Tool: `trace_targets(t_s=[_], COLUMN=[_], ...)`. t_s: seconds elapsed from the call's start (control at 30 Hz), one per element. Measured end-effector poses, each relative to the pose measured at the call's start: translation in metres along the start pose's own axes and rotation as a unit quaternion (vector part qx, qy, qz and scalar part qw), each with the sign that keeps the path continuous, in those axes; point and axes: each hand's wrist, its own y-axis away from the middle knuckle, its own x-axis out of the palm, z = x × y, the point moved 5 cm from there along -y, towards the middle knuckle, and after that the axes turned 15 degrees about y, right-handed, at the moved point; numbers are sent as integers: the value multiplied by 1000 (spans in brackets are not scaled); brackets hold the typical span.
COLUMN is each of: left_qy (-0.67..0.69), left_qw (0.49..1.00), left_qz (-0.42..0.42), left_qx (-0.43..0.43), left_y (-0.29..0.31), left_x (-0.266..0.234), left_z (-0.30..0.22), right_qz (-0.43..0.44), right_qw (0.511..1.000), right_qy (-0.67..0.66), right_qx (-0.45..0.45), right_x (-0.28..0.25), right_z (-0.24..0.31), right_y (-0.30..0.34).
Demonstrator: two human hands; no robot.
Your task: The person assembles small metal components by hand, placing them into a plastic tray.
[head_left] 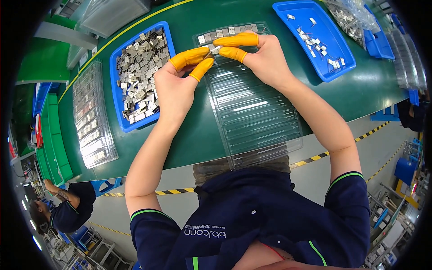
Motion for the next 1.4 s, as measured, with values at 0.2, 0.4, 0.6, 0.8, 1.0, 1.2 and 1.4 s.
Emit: trace_targets(t_s=[0.2,0.4,0.6,0.8,1.0,1.2,1.4], left_qy=[-41,-72,-8,-38,-6,40,-1], left_qw=[999,997,997,971,965,964,966], left_qz=[12,18,81,233,262,264,258], left_qx=[6,15,2,34,15,-7,7], left_y=[2,3,2,-4,-4,-1,-1], left_x=[0,-1,1,-2,1,4,3], left_z=[-4,-5,-10,-17,-13,-12,-12], right_qz=[-15,103,141,245,261,267,242], right_qw=[990,994,985,964,961,957,963], right_qy=[107,14,-66,-92,-73,-95,-96], right_qx=[-94,42,75,48,63,66,74], right_x=[-11,-5,-7,1,0,-1,2], right_z=[5,1,-9,-4,-5,-1,1], right_y=[-4,-2,-3,3,3,4,3])
